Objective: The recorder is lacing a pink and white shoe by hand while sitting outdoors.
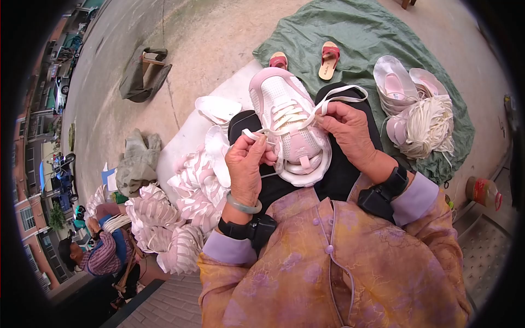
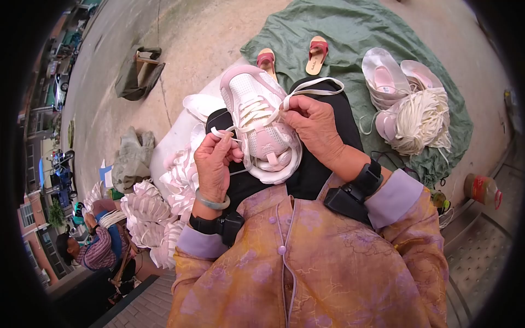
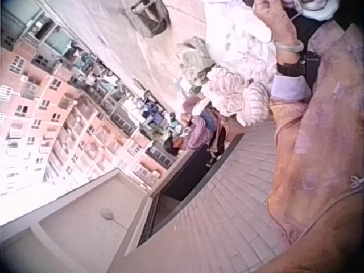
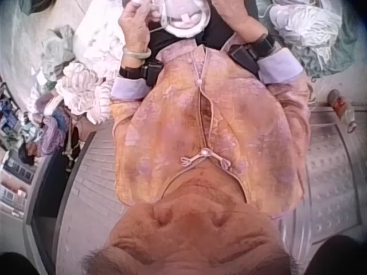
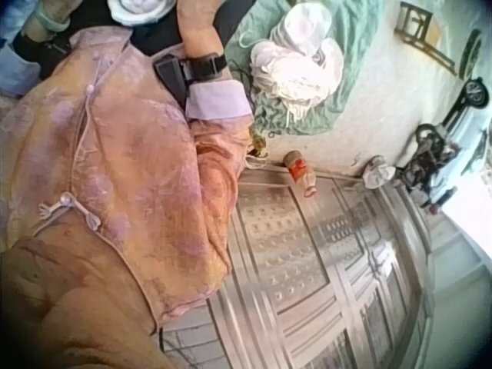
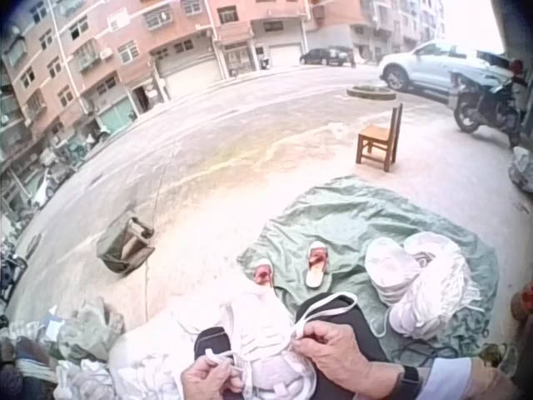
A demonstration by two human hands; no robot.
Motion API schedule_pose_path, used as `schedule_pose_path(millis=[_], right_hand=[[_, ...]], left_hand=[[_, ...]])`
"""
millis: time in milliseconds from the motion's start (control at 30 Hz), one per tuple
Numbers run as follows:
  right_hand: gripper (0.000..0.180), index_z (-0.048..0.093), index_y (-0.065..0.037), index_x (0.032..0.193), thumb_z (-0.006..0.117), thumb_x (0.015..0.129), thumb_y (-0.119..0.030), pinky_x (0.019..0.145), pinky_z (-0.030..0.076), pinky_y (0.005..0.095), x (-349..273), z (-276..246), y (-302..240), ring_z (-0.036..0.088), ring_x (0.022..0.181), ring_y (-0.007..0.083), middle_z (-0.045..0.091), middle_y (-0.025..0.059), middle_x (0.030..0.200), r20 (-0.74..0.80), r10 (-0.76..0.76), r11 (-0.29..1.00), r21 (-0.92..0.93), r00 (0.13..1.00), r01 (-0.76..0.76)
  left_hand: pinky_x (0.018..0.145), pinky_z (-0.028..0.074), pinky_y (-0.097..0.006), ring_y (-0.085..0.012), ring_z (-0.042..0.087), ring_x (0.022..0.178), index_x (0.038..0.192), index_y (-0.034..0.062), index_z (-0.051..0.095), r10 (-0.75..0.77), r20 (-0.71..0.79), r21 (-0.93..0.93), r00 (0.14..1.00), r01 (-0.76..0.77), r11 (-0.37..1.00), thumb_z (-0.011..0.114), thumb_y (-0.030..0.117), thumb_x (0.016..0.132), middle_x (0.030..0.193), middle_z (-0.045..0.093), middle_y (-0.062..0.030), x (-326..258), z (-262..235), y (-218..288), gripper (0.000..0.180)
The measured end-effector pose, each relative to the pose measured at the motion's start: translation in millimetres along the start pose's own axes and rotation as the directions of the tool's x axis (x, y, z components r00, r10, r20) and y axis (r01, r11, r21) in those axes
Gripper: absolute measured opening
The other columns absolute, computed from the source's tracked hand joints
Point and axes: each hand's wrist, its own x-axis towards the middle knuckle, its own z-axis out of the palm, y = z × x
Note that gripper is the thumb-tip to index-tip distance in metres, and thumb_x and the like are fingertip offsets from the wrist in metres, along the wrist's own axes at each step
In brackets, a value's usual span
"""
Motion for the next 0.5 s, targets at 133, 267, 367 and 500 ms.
schedule_pose_path(millis=[133, 267, 367, 500], right_hand=[[0.008, 0.064, -0.001, 0.092, 0.063, 0.085, -0.005, 0.062, 0.043, 0.0171, -2, 0, -1, 0.053, 0.071, 0.0022, 0.060, -0.0039, 0.080, 0.005, -0.020, 0.999, -0.036, 1.000, 0.020], [0.010, 0.062, 0.000, 0.093, 0.064, 0.083, -0.003, 0.062, 0.044, 0.0196, -3, 2, 1, 0.054, 0.071, 0.0046, 0.061, -0.0012, 0.080, 0.030, -0.085, 0.981, -0.172, 0.996, 0.089], [0.014, 0.061, 0.001, 0.092, 0.065, 0.080, -0.002, 0.063, 0.045, 0.0229, -3, 8, -5, 0.055, 0.070, 0.0080, 0.061, 0.0026, 0.078, 0.121, -0.327, 0.824, -0.450, 0.937, 0.345], [0.013, 0.058, -0.001, 0.086, 0.064, 0.075, -0.004, 0.061, 0.046, 0.0300, 0, 11, -6, 0.055, 0.063, 0.0221, 0.056, 0.0105, 0.070, 0.179, -0.495, 0.650, -0.573, 0.850, 0.500]], left_hand=[[0.053, 0.047, -0.021, -0.0107, 0.059, 0.059, 0.092, 0.0027, 0.060, -0.029, 0.023, 0.005, 0.999, 0.029, 1.000, 0.061, 0.014, 0.089, 0.074, 0.063, -0.0050, 0, -1, 1, 0.012], [0.051, 0.045, -0.019, -0.0081, 0.058, 0.057, 0.091, 0.0032, 0.060, -0.042, 0.067, 0.127, 0.997, 0.033, 0.991, 0.061, 0.014, 0.089, 0.074, 0.063, -0.0038, 1, -10, -1, 0.011], [0.048, 0.040, -0.017, -0.0048, 0.053, 0.054, 0.090, 0.0045, 0.060, -0.021, 0.020, 0.204, 1.000, 0.017, 0.979, 0.060, 0.014, 0.089, 0.072, 0.061, -0.0011, -3, -8, -2, 0.009], [0.046, 0.036, -0.017, -0.0029, 0.047, 0.051, 0.089, 0.0054, 0.059, 0.060, 0.025, 0.177, 0.998, -0.064, 0.982, 0.059, 0.014, 0.090, 0.070, 0.059, 0.0011, 0, 1, -5, 0.009]])
